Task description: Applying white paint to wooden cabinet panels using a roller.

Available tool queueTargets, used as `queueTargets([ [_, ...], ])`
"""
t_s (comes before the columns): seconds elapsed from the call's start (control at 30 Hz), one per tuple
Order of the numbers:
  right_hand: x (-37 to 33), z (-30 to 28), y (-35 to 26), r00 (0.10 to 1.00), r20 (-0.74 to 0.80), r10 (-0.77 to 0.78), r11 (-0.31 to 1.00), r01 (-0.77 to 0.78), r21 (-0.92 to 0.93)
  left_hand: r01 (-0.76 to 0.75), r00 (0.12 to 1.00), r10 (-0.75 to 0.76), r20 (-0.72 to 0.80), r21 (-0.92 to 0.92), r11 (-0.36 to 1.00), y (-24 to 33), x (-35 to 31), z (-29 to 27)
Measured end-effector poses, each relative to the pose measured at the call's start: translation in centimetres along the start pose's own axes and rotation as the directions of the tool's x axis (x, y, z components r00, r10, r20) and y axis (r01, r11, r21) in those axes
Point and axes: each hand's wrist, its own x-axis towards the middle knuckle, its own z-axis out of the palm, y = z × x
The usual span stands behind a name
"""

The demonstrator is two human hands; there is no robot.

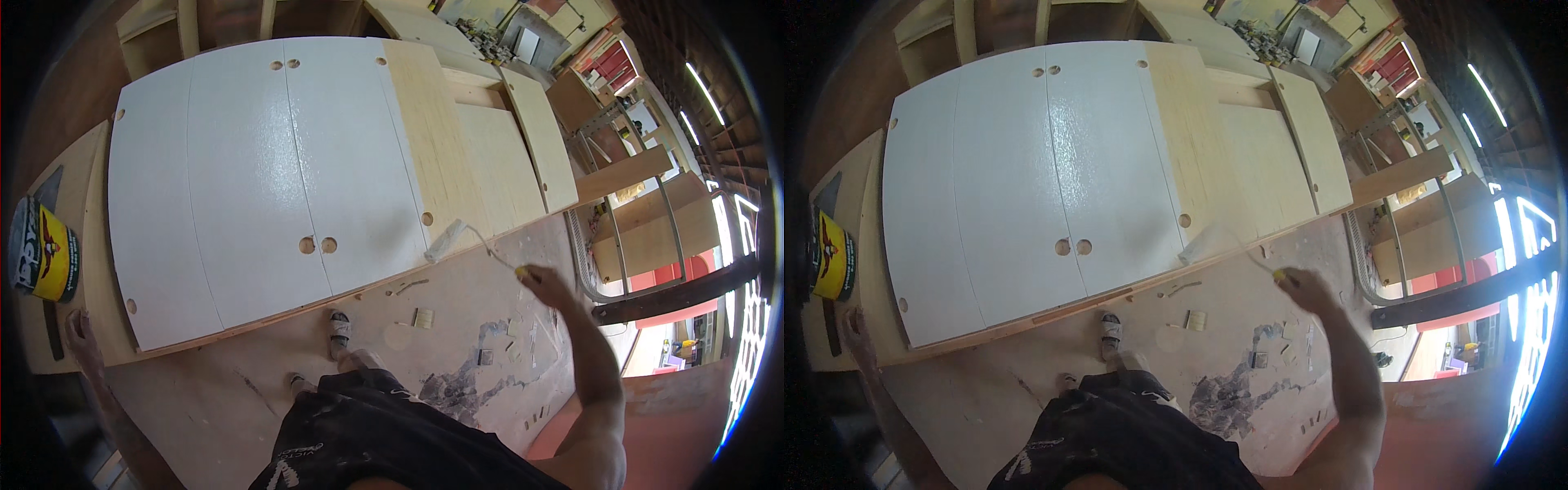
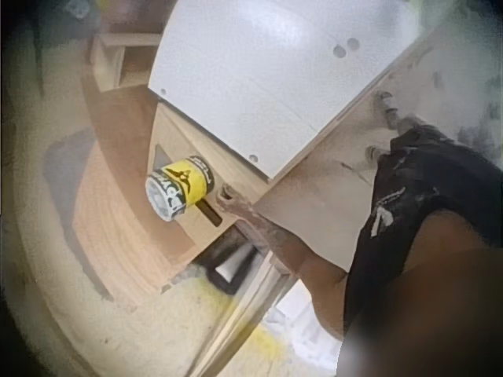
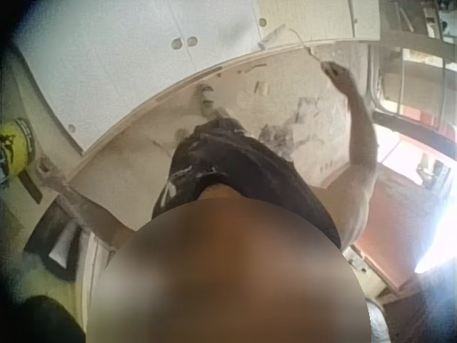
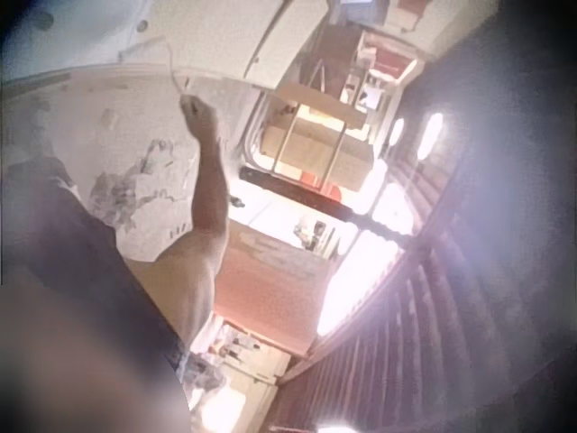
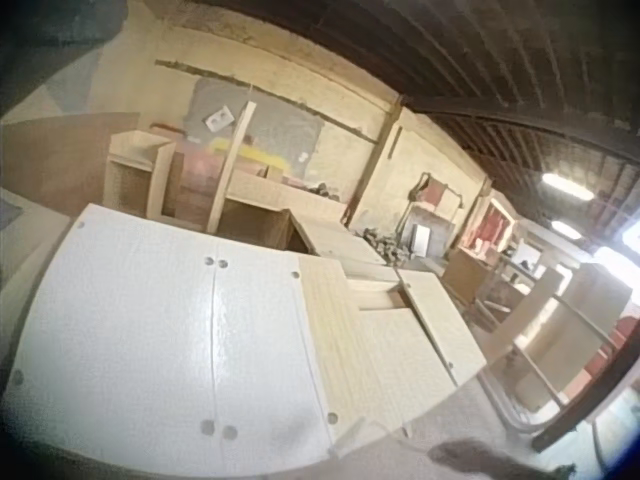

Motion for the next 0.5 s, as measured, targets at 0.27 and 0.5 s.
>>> queueTargets([
  [0.27,13.0,0.6,-11.3,0.897,0.262,-0.357,0.896,0.408,-0.173,0.018,1.0,-0.018,-0.007,0.087,0.996,-1.0,0.5,0.4],
  [0.5,16.8,1.1,-6.6,0.796,0.305,-0.522,0.781,0.59,-0.205,-0.003,1.0,0.002,0.029,0.041,0.999,-4.3,0.2,-0.3],
])
